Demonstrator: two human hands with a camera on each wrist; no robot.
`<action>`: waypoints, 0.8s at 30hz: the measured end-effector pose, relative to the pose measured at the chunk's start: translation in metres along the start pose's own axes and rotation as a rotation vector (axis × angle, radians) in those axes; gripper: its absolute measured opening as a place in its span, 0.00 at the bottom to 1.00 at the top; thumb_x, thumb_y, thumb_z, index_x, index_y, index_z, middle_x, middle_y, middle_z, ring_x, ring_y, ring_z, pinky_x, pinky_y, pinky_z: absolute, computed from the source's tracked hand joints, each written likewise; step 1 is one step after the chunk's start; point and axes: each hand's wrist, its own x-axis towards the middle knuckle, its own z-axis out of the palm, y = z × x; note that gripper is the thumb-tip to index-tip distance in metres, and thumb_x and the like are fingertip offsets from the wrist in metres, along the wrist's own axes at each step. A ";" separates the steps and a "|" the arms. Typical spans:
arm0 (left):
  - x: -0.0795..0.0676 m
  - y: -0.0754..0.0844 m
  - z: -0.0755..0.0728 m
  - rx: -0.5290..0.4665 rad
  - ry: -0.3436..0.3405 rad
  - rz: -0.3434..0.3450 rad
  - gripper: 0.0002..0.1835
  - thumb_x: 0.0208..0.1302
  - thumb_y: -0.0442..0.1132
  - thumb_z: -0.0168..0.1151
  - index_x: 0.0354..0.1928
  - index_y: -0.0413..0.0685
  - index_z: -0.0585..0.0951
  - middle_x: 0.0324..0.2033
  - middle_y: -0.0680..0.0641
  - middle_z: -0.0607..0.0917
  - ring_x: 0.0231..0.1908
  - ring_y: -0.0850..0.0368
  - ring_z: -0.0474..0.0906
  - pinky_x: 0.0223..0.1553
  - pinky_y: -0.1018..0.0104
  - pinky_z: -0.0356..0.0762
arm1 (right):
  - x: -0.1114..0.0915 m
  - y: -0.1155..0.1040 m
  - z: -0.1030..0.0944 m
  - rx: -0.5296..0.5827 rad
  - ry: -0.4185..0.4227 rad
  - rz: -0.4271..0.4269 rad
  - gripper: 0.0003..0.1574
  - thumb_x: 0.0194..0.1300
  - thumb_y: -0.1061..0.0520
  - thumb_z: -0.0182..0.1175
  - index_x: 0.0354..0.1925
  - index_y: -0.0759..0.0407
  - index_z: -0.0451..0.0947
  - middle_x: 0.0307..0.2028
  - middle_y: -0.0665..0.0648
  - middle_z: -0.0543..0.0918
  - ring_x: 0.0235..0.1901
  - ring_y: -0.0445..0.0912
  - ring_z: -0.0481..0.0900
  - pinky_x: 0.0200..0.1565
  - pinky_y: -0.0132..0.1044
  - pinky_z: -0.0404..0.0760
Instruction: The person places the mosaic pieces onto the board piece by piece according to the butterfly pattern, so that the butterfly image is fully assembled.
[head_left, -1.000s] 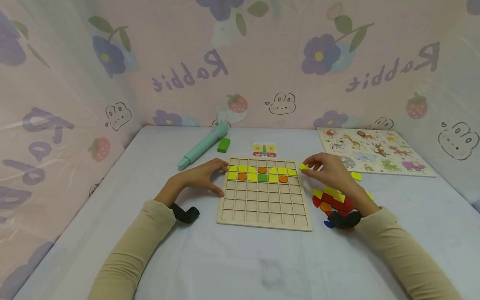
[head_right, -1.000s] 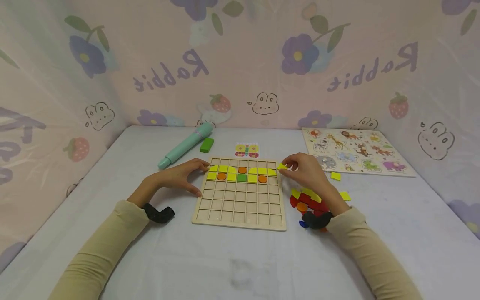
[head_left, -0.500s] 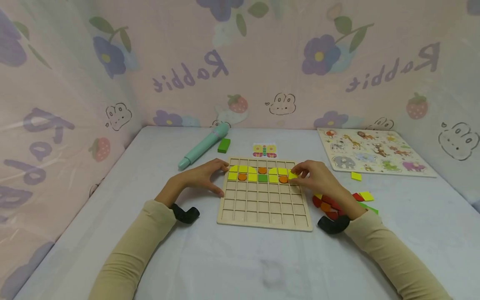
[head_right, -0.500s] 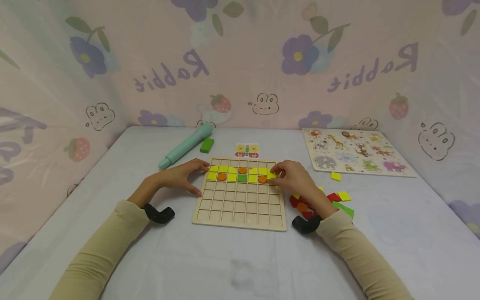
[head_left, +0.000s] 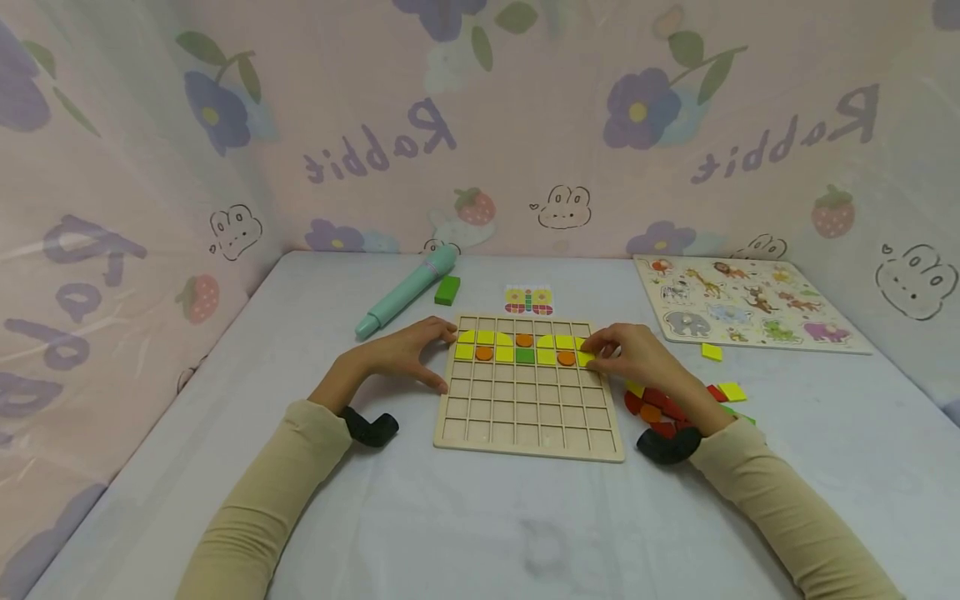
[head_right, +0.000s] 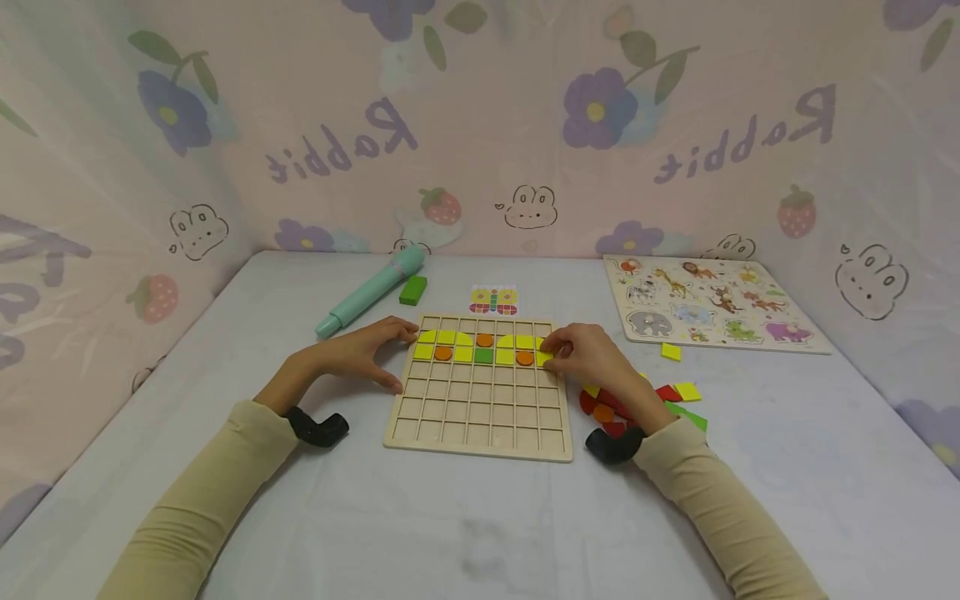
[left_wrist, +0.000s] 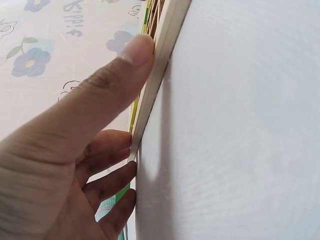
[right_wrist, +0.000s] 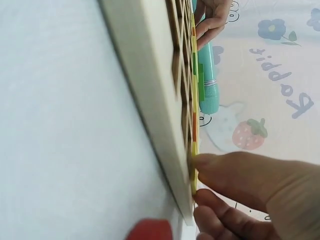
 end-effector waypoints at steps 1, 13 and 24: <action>0.000 0.000 0.000 0.002 0.000 0.002 0.44 0.44 0.54 0.74 0.61 0.41 0.68 0.65 0.45 0.64 0.67 0.51 0.54 0.69 0.56 0.51 | 0.000 0.000 0.000 0.002 -0.003 0.001 0.16 0.55 0.59 0.67 0.43 0.62 0.82 0.37 0.55 0.82 0.33 0.46 0.73 0.34 0.35 0.74; -0.001 -0.001 0.001 0.003 -0.005 0.009 0.43 0.44 0.54 0.74 0.61 0.41 0.68 0.64 0.45 0.64 0.67 0.51 0.55 0.69 0.57 0.51 | -0.001 0.001 0.000 0.015 -0.010 -0.021 0.14 0.56 0.58 0.66 0.42 0.62 0.82 0.35 0.54 0.82 0.32 0.45 0.73 0.34 0.34 0.74; 0.000 -0.002 0.000 0.007 -0.004 0.000 0.44 0.44 0.54 0.74 0.62 0.42 0.68 0.65 0.46 0.64 0.67 0.52 0.54 0.69 0.58 0.50 | -0.015 0.007 -0.029 -0.025 0.098 -0.029 0.14 0.60 0.55 0.63 0.44 0.60 0.81 0.38 0.55 0.83 0.35 0.47 0.77 0.35 0.34 0.77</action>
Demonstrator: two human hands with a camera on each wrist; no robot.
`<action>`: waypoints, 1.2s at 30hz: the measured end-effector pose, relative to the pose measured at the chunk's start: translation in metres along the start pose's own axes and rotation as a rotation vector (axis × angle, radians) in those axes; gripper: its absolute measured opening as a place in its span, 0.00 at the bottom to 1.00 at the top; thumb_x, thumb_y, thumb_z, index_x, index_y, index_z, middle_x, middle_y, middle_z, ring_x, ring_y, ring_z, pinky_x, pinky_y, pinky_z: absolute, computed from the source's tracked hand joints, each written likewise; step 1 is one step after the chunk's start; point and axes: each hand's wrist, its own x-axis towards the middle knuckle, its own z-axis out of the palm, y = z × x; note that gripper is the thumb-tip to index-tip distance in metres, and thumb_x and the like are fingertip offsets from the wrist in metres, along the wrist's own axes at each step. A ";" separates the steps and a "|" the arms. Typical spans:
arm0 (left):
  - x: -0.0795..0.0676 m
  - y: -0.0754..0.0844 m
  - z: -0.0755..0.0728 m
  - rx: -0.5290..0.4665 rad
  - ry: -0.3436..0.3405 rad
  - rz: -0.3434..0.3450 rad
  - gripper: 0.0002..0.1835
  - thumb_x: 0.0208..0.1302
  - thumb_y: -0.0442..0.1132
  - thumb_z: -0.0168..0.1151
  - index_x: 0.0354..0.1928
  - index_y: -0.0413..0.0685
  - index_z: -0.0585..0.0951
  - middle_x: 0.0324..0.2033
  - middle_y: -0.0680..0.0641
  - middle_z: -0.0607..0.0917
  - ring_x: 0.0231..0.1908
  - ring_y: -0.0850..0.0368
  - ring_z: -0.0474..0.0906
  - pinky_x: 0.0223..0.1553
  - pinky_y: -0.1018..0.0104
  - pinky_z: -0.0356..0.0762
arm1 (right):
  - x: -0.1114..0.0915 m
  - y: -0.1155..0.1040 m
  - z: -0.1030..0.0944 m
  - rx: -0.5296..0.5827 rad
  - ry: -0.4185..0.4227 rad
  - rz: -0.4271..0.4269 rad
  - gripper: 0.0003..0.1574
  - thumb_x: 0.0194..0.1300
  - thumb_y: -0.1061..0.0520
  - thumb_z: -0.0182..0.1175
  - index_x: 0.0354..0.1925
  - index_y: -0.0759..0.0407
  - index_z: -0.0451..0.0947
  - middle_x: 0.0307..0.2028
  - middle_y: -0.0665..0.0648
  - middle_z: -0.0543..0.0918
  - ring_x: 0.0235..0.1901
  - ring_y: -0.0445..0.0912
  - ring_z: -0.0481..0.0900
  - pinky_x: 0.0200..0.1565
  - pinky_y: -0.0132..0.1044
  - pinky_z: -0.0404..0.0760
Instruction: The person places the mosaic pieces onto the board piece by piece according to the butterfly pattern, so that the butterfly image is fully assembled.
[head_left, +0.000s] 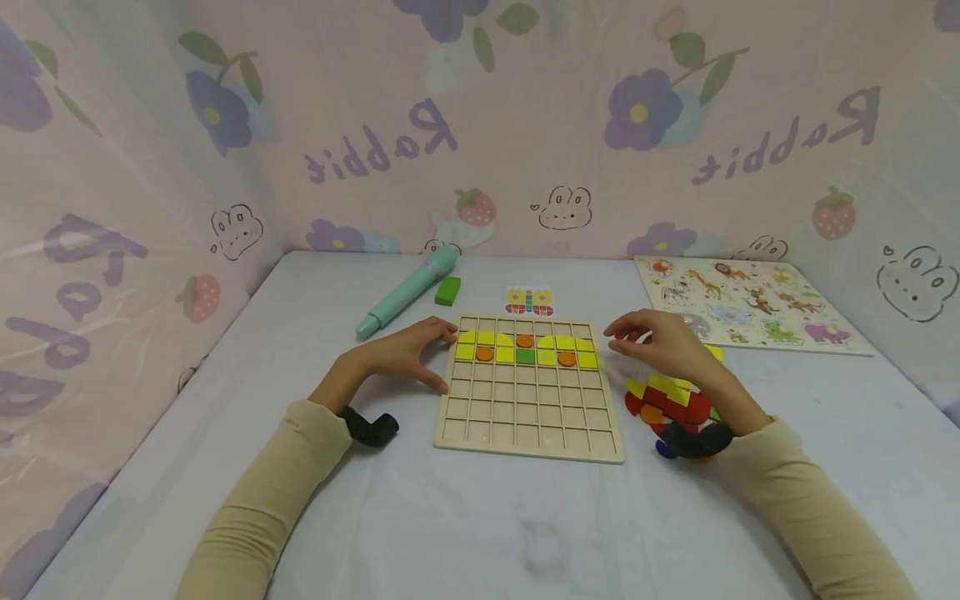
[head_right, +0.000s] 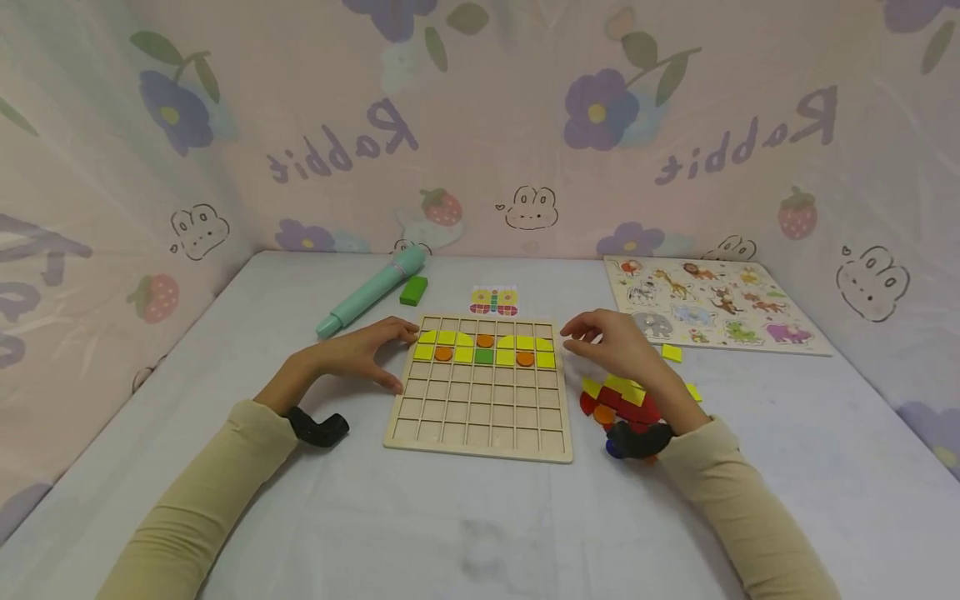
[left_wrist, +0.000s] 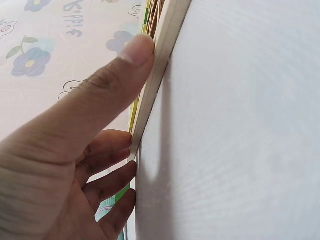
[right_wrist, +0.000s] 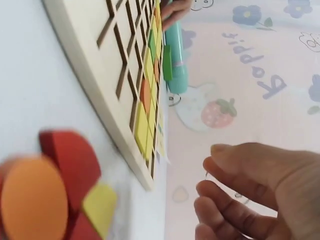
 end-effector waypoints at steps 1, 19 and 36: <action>0.000 0.000 0.000 -0.001 0.001 0.004 0.44 0.44 0.54 0.74 0.61 0.42 0.68 0.65 0.46 0.64 0.67 0.51 0.54 0.69 0.57 0.50 | -0.003 0.002 -0.004 -0.006 0.007 0.007 0.14 0.61 0.55 0.63 0.44 0.60 0.81 0.38 0.56 0.83 0.35 0.48 0.76 0.35 0.34 0.77; -0.002 -0.001 0.000 -0.017 0.003 0.002 0.43 0.44 0.54 0.74 0.61 0.42 0.68 0.65 0.46 0.63 0.67 0.52 0.54 0.69 0.56 0.51 | -0.053 0.055 -0.039 -0.062 -0.192 0.077 0.15 0.55 0.58 0.66 0.43 0.59 0.81 0.32 0.48 0.80 0.33 0.44 0.74 0.33 0.29 0.77; 0.000 0.000 0.000 -0.022 -0.001 -0.001 0.44 0.44 0.53 0.74 0.62 0.42 0.67 0.65 0.46 0.63 0.68 0.52 0.53 0.69 0.57 0.50 | -0.049 0.067 -0.029 -0.087 -0.170 0.148 0.27 0.56 0.56 0.65 0.52 0.66 0.71 0.33 0.56 0.77 0.32 0.47 0.74 0.30 0.31 0.77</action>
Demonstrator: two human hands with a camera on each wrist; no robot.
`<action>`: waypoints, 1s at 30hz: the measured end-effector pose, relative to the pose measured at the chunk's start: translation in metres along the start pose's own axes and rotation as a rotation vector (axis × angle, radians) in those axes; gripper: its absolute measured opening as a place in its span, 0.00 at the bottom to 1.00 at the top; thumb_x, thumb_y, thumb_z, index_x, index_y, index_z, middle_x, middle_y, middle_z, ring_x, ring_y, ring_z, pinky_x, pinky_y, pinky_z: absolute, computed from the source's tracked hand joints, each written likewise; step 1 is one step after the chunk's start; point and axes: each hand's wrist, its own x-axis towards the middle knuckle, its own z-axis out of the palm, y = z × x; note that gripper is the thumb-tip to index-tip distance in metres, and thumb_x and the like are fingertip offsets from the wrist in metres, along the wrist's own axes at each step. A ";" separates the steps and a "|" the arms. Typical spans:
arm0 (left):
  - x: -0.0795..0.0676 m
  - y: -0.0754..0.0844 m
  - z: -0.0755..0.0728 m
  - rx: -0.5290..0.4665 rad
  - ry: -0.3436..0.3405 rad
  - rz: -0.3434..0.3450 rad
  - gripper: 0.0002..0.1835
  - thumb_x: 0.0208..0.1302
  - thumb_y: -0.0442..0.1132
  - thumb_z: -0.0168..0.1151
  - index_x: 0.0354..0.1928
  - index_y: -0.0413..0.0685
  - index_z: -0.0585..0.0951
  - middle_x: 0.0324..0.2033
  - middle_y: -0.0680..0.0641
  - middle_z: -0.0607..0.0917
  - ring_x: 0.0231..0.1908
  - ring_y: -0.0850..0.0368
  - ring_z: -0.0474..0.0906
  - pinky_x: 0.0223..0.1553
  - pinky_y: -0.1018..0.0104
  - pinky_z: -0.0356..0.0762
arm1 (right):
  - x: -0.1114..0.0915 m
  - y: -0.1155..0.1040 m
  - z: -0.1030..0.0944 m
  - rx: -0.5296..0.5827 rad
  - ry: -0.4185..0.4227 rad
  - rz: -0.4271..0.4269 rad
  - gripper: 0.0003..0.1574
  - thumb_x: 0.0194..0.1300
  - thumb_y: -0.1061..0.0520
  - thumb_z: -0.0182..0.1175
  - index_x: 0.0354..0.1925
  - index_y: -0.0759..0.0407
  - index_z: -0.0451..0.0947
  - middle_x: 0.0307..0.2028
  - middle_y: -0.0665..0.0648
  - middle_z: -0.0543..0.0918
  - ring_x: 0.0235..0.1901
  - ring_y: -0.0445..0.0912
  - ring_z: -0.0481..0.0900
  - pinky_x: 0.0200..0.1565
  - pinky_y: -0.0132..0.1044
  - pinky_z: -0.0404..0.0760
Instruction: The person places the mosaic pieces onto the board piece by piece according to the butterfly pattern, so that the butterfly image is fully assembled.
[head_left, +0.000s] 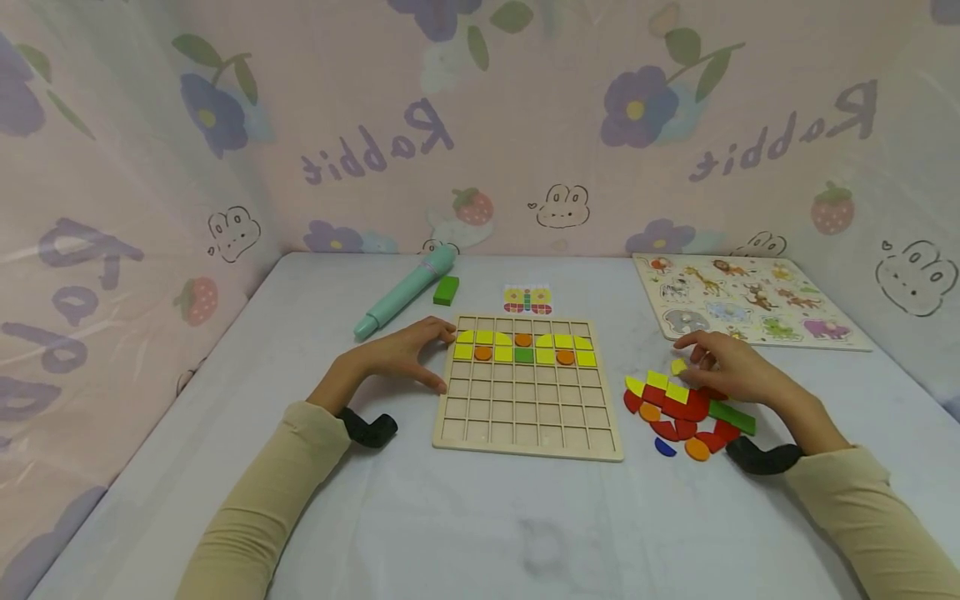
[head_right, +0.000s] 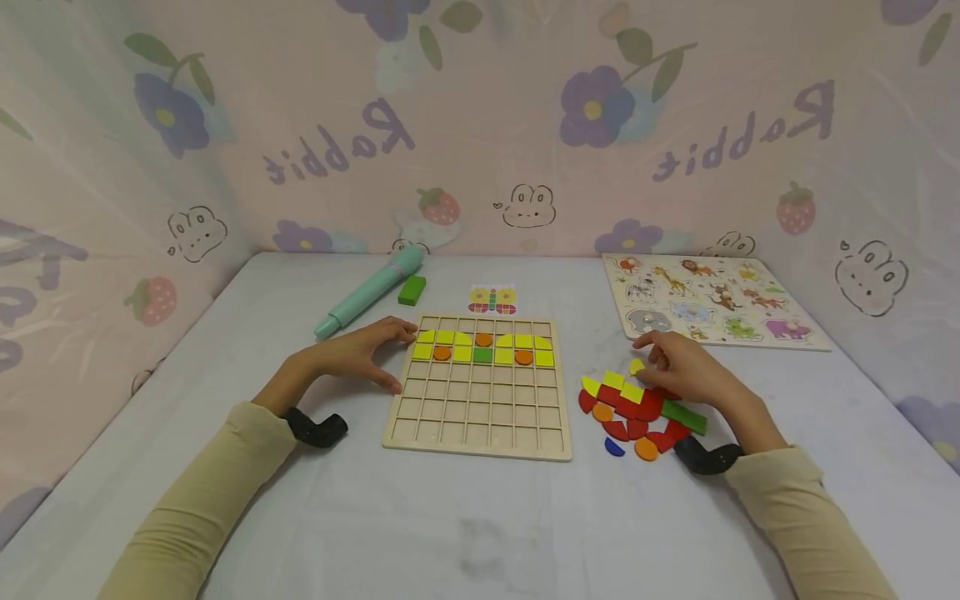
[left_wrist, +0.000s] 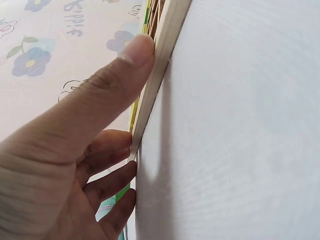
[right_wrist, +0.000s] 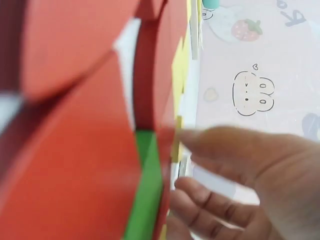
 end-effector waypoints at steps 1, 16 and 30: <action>0.000 0.000 0.000 0.001 0.000 -0.001 0.44 0.44 0.53 0.74 0.62 0.42 0.67 0.65 0.46 0.63 0.68 0.52 0.53 0.69 0.57 0.50 | 0.000 -0.001 0.000 0.000 0.000 0.020 0.29 0.56 0.53 0.66 0.51 0.68 0.71 0.32 0.56 0.77 0.31 0.46 0.73 0.29 0.31 0.76; -0.001 -0.002 -0.001 0.005 0.001 -0.005 0.44 0.44 0.53 0.74 0.62 0.42 0.68 0.65 0.46 0.63 0.67 0.51 0.53 0.69 0.57 0.50 | 0.012 -0.019 0.000 -0.013 0.008 0.018 0.22 0.54 0.57 0.66 0.46 0.66 0.77 0.31 0.54 0.78 0.32 0.47 0.72 0.32 0.33 0.75; 0.000 -0.001 -0.001 -0.002 -0.002 -0.001 0.43 0.44 0.54 0.74 0.61 0.42 0.68 0.65 0.46 0.63 0.67 0.52 0.54 0.69 0.56 0.51 | 0.080 -0.146 0.025 0.134 0.023 -0.332 0.18 0.54 0.60 0.66 0.45 0.65 0.79 0.36 0.56 0.81 0.35 0.46 0.76 0.36 0.36 0.79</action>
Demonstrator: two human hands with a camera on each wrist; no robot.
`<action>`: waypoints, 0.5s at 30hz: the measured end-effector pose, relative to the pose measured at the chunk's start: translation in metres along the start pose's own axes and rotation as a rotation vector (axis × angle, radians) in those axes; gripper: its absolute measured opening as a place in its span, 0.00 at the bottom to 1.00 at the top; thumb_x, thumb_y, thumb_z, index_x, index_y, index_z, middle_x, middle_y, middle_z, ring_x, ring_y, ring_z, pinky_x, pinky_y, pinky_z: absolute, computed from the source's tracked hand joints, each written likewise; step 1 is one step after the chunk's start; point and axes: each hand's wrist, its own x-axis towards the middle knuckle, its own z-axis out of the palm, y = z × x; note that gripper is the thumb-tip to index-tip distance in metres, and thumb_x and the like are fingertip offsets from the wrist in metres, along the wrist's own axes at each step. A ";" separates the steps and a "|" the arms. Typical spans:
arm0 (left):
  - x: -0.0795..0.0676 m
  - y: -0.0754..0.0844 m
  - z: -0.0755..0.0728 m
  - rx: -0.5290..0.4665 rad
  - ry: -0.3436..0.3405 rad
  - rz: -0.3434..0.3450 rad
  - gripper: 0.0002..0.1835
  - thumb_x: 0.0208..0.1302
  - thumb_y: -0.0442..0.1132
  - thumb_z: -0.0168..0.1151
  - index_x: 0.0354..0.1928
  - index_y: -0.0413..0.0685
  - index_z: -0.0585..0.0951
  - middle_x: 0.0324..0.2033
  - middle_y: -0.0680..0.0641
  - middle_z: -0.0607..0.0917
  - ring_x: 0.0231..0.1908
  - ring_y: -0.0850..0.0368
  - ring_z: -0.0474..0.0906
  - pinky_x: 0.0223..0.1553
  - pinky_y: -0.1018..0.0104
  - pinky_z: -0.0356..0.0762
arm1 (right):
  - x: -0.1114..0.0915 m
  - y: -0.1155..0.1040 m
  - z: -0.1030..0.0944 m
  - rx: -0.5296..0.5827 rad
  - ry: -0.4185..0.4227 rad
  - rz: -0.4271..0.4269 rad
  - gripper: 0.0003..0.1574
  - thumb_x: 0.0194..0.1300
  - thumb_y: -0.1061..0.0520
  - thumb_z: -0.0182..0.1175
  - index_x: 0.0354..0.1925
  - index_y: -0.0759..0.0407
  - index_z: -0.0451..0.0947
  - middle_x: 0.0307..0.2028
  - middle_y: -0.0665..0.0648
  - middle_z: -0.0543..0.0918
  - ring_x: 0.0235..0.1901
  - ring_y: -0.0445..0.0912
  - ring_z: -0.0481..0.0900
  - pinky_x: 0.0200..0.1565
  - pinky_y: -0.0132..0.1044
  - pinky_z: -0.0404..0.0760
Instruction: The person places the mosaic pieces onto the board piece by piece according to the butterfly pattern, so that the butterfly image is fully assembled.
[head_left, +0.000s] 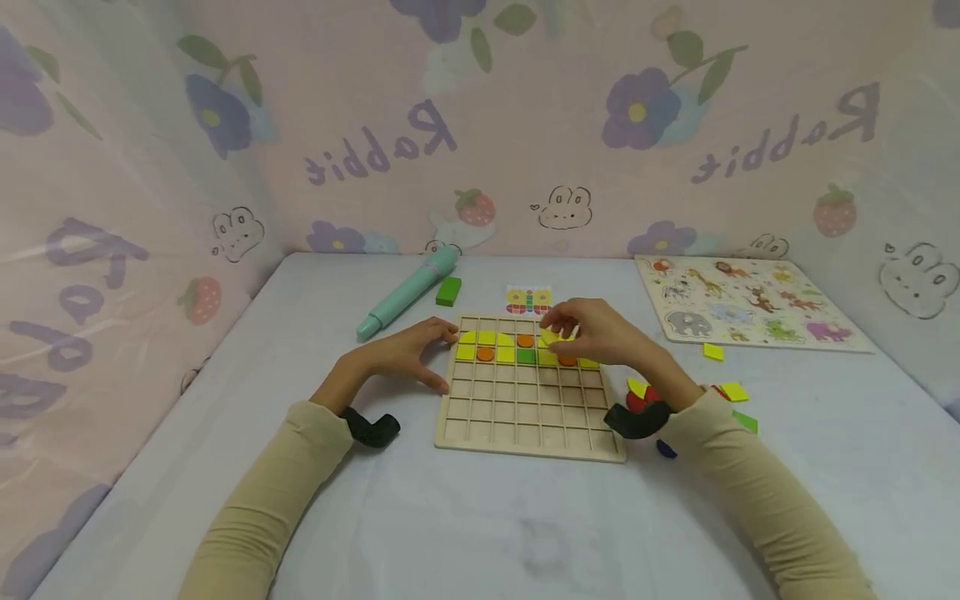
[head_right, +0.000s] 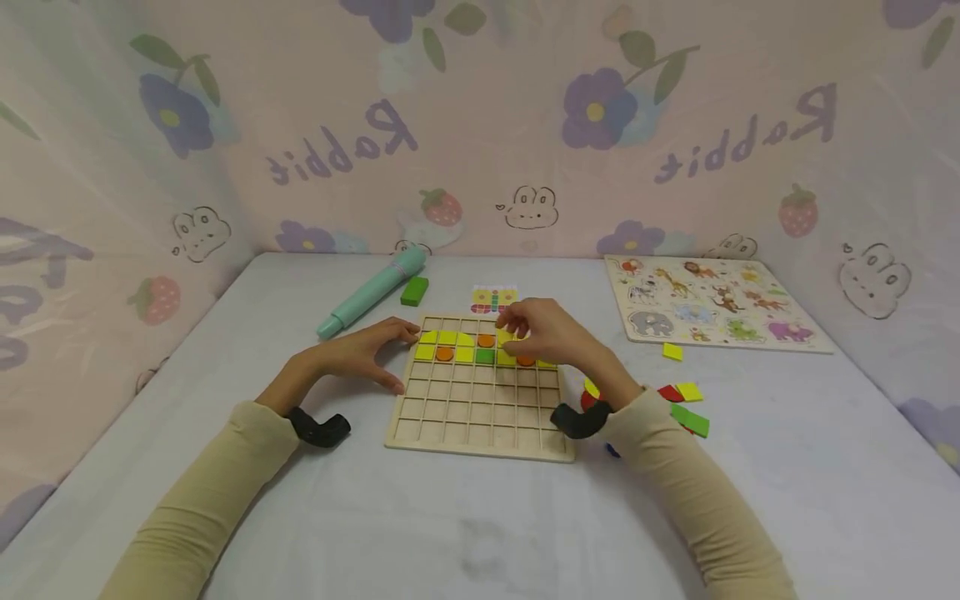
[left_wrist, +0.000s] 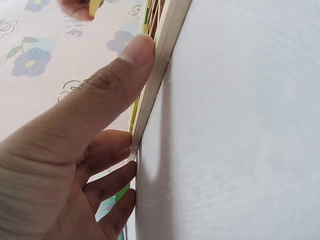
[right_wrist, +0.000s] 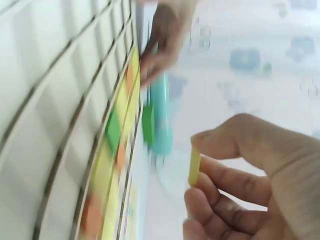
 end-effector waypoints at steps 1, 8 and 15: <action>0.000 0.000 0.000 -0.003 -0.001 0.006 0.43 0.44 0.54 0.74 0.60 0.42 0.68 0.65 0.46 0.64 0.67 0.51 0.55 0.69 0.56 0.51 | 0.007 -0.006 0.005 0.006 -0.008 -0.029 0.18 0.53 0.61 0.66 0.44 0.65 0.79 0.36 0.56 0.81 0.34 0.46 0.77 0.36 0.36 0.79; 0.001 -0.001 0.000 -0.014 0.005 0.031 0.42 0.43 0.53 0.75 0.59 0.41 0.69 0.64 0.45 0.65 0.66 0.51 0.56 0.68 0.56 0.53 | 0.045 -0.042 0.040 -0.024 -0.064 -0.136 0.18 0.53 0.59 0.66 0.44 0.63 0.79 0.35 0.54 0.82 0.34 0.44 0.77 0.38 0.33 0.77; 0.000 -0.001 -0.001 -0.008 0.013 0.065 0.42 0.43 0.53 0.74 0.57 0.39 0.70 0.63 0.43 0.65 0.66 0.50 0.57 0.67 0.55 0.54 | 0.060 -0.049 0.065 -0.006 -0.132 -0.142 0.17 0.53 0.61 0.66 0.44 0.62 0.80 0.34 0.54 0.79 0.34 0.44 0.73 0.37 0.31 0.74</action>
